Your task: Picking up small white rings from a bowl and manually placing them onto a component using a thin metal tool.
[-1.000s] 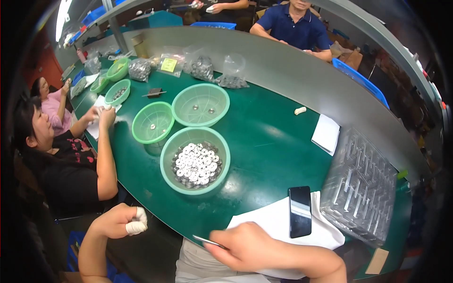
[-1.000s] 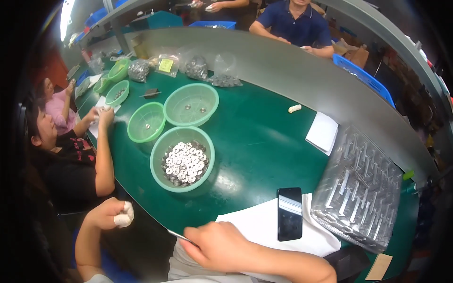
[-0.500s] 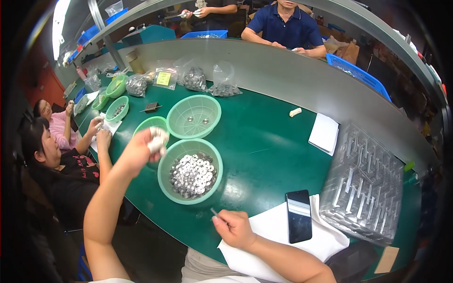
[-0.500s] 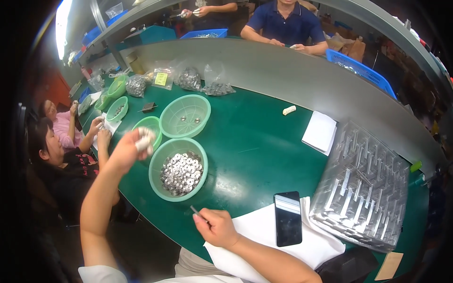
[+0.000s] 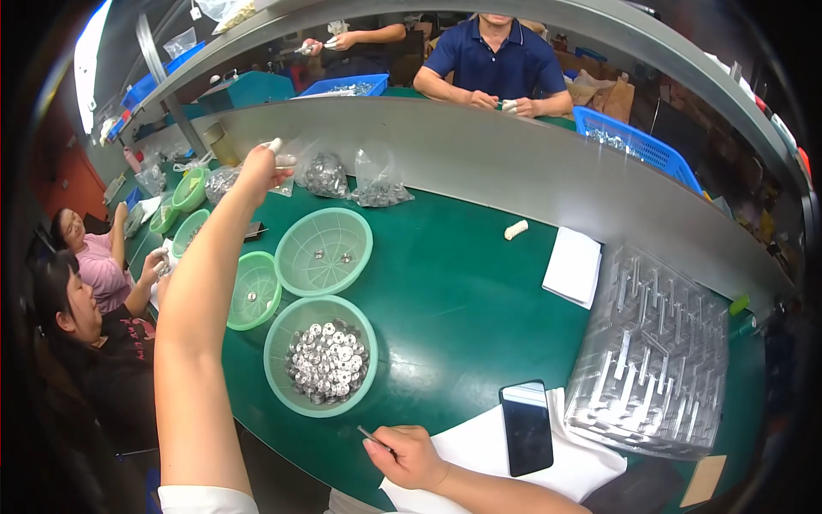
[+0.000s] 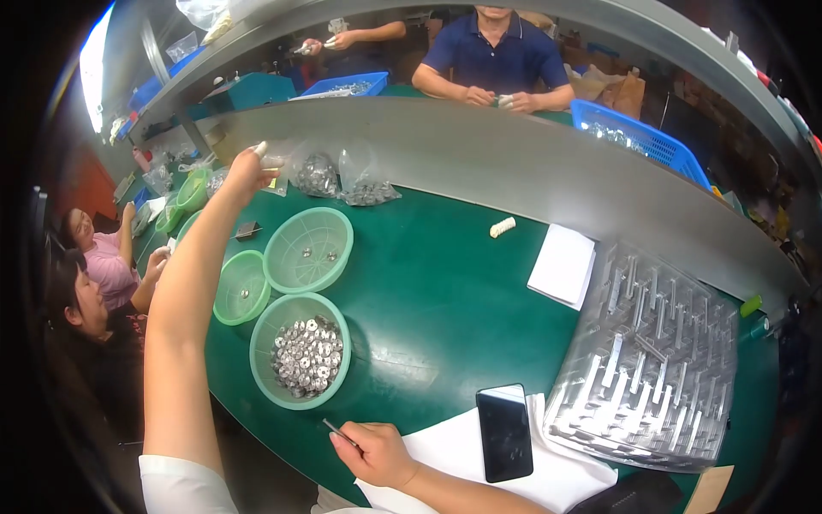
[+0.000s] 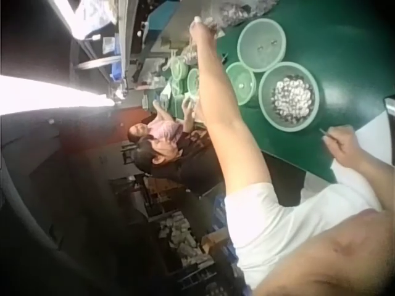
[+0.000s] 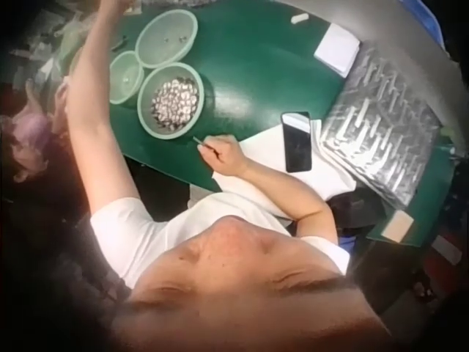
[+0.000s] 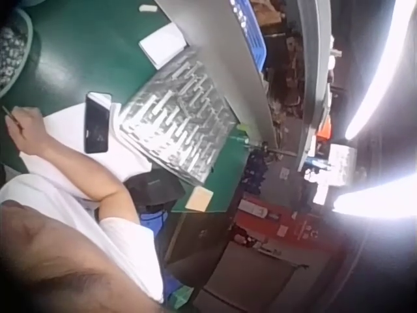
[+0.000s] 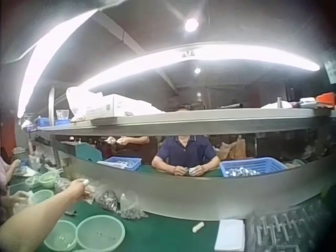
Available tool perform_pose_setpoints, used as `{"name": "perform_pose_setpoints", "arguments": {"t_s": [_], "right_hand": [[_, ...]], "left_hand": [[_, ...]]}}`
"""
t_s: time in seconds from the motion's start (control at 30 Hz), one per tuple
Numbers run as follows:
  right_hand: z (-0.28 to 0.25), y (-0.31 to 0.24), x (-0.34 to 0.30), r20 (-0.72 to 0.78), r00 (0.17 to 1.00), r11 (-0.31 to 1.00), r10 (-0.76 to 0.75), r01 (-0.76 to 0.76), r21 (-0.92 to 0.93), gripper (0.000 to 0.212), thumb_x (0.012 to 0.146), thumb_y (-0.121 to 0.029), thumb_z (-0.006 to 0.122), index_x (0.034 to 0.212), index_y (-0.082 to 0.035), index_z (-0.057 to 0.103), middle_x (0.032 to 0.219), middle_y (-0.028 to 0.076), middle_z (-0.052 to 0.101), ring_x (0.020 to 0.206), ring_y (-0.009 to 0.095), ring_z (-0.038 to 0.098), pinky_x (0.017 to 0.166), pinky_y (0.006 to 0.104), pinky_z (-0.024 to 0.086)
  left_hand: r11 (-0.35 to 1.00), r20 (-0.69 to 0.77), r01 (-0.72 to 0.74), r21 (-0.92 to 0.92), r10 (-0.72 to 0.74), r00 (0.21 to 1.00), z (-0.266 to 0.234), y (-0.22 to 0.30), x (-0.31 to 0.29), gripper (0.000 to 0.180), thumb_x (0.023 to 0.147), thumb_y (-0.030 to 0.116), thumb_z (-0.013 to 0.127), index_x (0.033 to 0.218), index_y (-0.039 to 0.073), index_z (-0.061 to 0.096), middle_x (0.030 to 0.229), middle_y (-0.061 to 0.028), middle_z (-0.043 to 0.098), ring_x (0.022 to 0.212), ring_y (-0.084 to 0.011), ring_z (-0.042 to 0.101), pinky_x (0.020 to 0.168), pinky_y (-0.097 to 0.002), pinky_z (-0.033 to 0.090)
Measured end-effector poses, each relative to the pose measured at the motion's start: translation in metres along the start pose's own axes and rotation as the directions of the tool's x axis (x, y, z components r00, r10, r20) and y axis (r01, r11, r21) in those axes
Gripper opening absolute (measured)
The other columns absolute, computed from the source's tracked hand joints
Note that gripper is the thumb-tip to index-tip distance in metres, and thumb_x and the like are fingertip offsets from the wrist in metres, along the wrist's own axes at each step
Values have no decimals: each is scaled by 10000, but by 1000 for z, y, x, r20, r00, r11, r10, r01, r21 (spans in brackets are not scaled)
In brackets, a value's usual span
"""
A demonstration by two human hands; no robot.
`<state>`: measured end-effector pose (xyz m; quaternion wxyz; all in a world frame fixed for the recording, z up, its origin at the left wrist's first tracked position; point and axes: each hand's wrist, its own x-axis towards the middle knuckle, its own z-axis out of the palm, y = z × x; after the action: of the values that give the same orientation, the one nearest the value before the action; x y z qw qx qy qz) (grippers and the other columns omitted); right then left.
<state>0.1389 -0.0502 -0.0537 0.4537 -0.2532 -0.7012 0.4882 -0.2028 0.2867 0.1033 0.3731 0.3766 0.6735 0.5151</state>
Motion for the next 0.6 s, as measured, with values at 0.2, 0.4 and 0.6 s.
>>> {"name": "perform_pose_setpoints", "arguments": {"t_s": [0.2, 0.4, 0.6], "right_hand": [[-5, -4, 7, 19, 1000, 997, 13, -15, 79, 271, 976, -109, 632, 738, -30, 529, 607, 122, 530, 505, 301, 533, 484, 382, 396], [-4, -3, 8, -45, 998, 997, 44, -41, 64, 275, 985, -97, 615, 738, -6, 534, 595, 125, 526, 478, 257, 510, 479, 353, 391], [0, -1, 3, -50, 997, 994, 53, -48, 94, 329, 1011, -108, 599, 715, -1, 505, 575, 97, 471, 475, 171, 420, 469, 337, 356]], "left_hand": [[816, 204, -424, 394, 372, 906, -17, -41, -124, 155, 991, 182, 619, 1055, 44, 647, 835, -27, 653, 683, -108, 583, 626, -276, 471], [218, 678, -661, 718, -2, 735, -19, -71, -277, 638, 854, 356, 792, 1387, 85, 570, 1249, -251, 596, 1102, -394, 623, 927, -486, 518], [208, 656, -672, 710, 150, 740, -12, -131, -271, 699, 835, 283, 811, 1444, 86, 530, 1252, -256, 553, 1143, -435, 560, 973, -476, 483]]}}
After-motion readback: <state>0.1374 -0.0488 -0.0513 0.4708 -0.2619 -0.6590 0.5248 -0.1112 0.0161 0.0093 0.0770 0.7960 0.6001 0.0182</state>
